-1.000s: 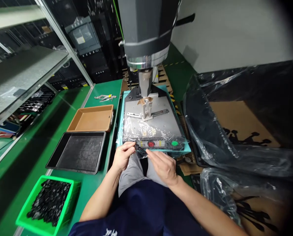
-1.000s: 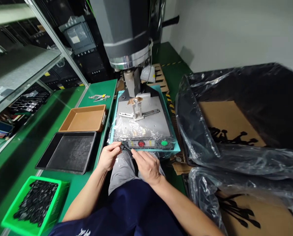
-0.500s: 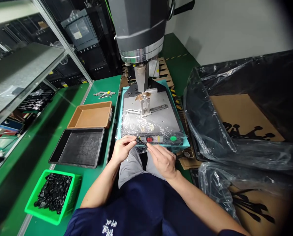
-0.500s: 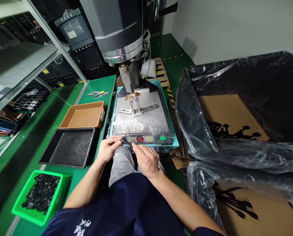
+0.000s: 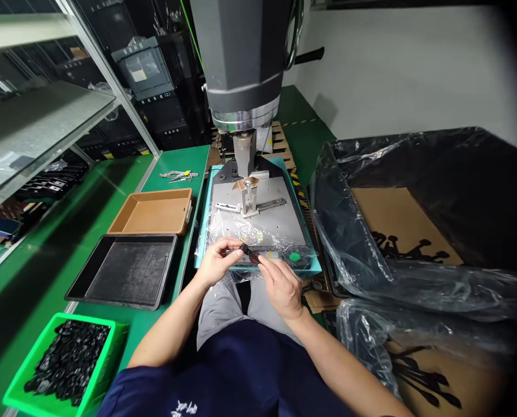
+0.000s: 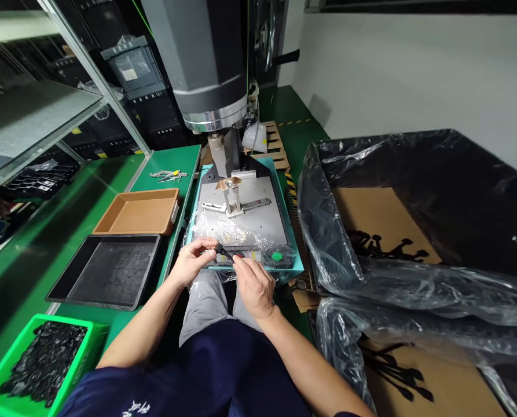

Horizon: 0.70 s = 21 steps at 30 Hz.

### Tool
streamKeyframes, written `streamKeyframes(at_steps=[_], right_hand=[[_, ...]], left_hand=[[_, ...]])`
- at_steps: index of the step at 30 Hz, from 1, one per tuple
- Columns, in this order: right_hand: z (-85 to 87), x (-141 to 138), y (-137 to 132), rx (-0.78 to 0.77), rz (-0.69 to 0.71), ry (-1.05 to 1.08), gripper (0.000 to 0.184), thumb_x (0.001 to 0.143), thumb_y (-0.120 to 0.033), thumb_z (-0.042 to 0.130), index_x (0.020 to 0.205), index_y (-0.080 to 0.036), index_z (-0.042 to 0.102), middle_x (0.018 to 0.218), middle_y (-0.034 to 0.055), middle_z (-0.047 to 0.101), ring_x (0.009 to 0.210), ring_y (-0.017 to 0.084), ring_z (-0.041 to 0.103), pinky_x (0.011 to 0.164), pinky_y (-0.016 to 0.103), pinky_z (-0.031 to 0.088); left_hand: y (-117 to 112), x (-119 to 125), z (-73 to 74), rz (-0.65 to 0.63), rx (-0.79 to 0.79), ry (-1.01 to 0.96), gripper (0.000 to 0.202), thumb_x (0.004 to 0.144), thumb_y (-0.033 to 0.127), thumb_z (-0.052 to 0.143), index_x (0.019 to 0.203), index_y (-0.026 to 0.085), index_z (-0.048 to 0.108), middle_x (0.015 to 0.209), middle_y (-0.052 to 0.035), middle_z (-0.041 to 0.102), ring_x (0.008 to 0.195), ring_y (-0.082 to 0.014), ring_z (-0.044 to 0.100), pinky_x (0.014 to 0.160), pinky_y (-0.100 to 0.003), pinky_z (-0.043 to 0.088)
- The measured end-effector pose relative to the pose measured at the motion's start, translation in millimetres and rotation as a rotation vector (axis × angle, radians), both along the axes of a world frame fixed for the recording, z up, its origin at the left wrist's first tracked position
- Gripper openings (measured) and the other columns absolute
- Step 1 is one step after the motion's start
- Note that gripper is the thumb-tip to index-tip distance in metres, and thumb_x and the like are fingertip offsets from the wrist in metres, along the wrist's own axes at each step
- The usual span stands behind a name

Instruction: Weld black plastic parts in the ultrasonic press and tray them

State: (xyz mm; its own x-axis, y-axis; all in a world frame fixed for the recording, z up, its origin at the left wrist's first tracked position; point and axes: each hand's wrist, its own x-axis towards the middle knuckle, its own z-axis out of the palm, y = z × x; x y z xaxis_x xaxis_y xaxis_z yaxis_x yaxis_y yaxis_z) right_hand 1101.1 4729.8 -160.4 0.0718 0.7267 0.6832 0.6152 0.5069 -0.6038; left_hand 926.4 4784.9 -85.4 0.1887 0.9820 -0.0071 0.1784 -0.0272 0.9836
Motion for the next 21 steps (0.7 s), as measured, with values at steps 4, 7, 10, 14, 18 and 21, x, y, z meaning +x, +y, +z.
streamKeyframes(at_steps=[4,7,10,14,18,21], right_hand=[[0.9,-5.1,22.9,0.014,-0.075,0.045,0.014,0.097,-0.019,0.056,0.108,-0.019,0.064,0.096,0.0077,0.068,0.089,0.022,0.065,0.083,0.034,0.052],[3.4,-5.9,47.7,0.016,-0.108,0.077,0.017,0.098,-0.024,0.053,0.113,-0.019,0.061,0.102,0.0099,0.066,0.096,0.024,0.063,0.086,0.038,0.052],[4.9,6.7,71.5,-0.019,-0.157,0.104,0.031,0.096,-0.033,0.054,0.123,-0.018,0.057,0.119,0.0149,0.059,0.113,0.028,0.056,0.097,0.046,0.048],[-9.7,38.4,85.3,-0.083,-0.238,0.112,0.036,0.095,-0.037,0.051,0.124,-0.016,0.056,0.118,0.0159,0.059,0.112,0.03,0.056,0.098,0.048,0.047],[-40.1,61.3,81.0,-0.216,-0.201,0.116,0.037,0.094,-0.04,0.049,0.122,-0.017,0.056,0.113,0.0147,0.063,0.108,0.029,0.059,0.095,0.047,0.049],[-59.6,66.3,75.8,-0.331,-0.147,0.185,0.039,0.093,-0.043,0.048,0.122,-0.018,0.055,0.109,0.0128,0.066,0.104,0.028,0.061,0.091,0.045,0.051]], left_hand=[[20.3,24.3,-2.6,0.111,-0.028,-0.109,0.032,0.07,0.04,0.08,0.087,0.017,0.066,0.076,0.0006,0.064,0.062,-0.0104,0.057,0.062,-0.026,0.05],[51.8,38.3,1.3,0.142,0.061,-0.118,0.031,0.067,0.037,0.081,0.082,0.016,0.066,0.073,0.0009,0.063,0.062,-0.0103,0.057,0.063,-0.026,0.049],[97.0,43.8,11.6,0.213,0.215,-0.089,0.029,0.065,0.031,0.082,0.084,0.015,0.068,0.078,-0.0015,0.068,0.07,-0.0125,0.061,0.071,-0.028,0.051],[153.4,45.8,13.3,0.318,0.329,-0.081,0.024,0.067,0.024,0.079,0.087,0.014,0.07,0.087,-0.0061,0.072,0.079,-0.0159,0.066,0.082,-0.033,0.053],[183.4,50.0,-6.4,0.319,0.338,-0.018,0.019,0.071,0.02,0.075,0.087,0.014,0.071,0.091,-0.0079,0.074,0.082,-0.018,0.068,0.086,-0.036,0.054],[191.5,53.5,-22.7,0.282,0.38,0.049,0.019,0.074,0.023,0.073,0.091,0.015,0.072,0.093,-0.0077,0.074,0.082,-0.0179,0.068,0.086,-0.036,0.054]])
